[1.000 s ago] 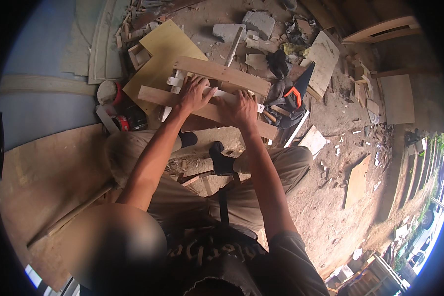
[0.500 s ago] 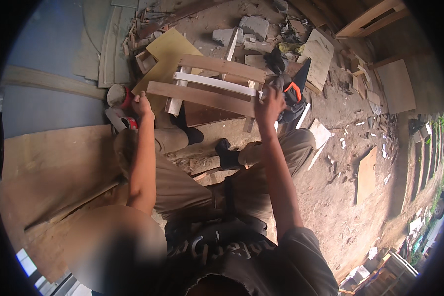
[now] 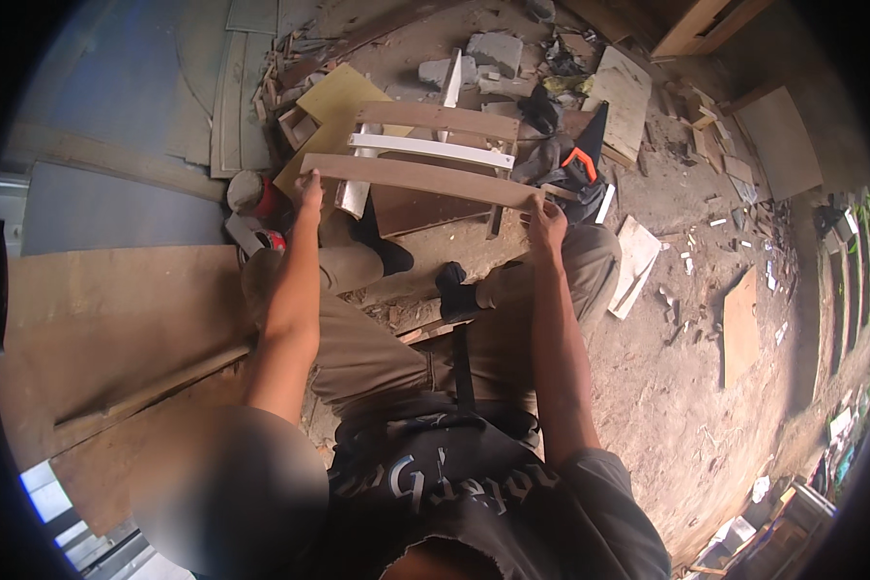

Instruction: The person sits on the floor and assembles a wooden structure by hand, fitting together several wooden planks and white strips into a frame-like object. The person repeatedly adjusts and aligns the pieces to form a stable assembly.

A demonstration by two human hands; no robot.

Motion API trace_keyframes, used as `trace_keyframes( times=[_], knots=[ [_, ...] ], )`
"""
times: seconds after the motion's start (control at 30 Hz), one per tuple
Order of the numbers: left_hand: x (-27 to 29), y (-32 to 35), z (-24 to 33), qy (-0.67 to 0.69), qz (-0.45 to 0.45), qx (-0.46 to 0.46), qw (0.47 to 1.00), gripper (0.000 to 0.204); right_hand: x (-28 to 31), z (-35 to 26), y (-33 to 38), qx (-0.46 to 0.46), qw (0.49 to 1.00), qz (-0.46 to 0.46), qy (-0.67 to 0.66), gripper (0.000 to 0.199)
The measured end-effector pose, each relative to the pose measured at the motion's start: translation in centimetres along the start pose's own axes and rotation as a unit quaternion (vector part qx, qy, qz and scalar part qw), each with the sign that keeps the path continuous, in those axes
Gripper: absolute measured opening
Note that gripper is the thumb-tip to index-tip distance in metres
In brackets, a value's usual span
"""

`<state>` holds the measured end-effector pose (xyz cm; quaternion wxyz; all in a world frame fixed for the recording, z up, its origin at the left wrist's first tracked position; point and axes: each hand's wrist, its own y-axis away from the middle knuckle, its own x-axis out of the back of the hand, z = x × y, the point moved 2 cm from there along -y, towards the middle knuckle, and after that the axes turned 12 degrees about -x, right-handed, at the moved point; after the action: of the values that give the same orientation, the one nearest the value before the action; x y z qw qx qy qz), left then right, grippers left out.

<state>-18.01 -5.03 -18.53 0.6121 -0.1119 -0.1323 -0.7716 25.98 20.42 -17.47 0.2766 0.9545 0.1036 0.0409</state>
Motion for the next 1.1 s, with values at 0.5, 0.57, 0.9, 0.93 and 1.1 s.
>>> trace_keyframes(
  times=[0.5, 0.57, 0.9, 0.93, 1.1],
  knots=[
    [-8.3, 14.1, 12.2, -0.272, -0.378, -0.565, 0.681, 0.057, 1.0, 1.3, -0.9, 0.205, 0.930, 0.212, 0.220, 0.061],
    [-9.0, 15.2, 11.2, -0.290, -0.387, -0.525, 0.700, 0.065, -0.6, -0.9, 2.2, 0.293, 0.895, 0.216, 0.257, 0.063],
    [-10.1, 16.5, 9.8, -0.361, -0.401, -0.500, 0.677, 0.097, -4.8, -4.8, 6.5, 0.363, 0.849, 0.181, 0.340, 0.067],
    [-10.2, 16.5, 9.9, -0.362, -0.404, -0.499, 0.676, 0.097, -5.1, -4.7, 6.4, 0.365, 0.849, 0.176, 0.340, 0.067],
    [-10.2, 16.3, 9.3, -0.335, -0.392, -0.504, 0.693, 0.095, -5.2, -3.0, 5.0, 0.385, 0.800, 0.182, 0.422, 0.054]
  ],
)
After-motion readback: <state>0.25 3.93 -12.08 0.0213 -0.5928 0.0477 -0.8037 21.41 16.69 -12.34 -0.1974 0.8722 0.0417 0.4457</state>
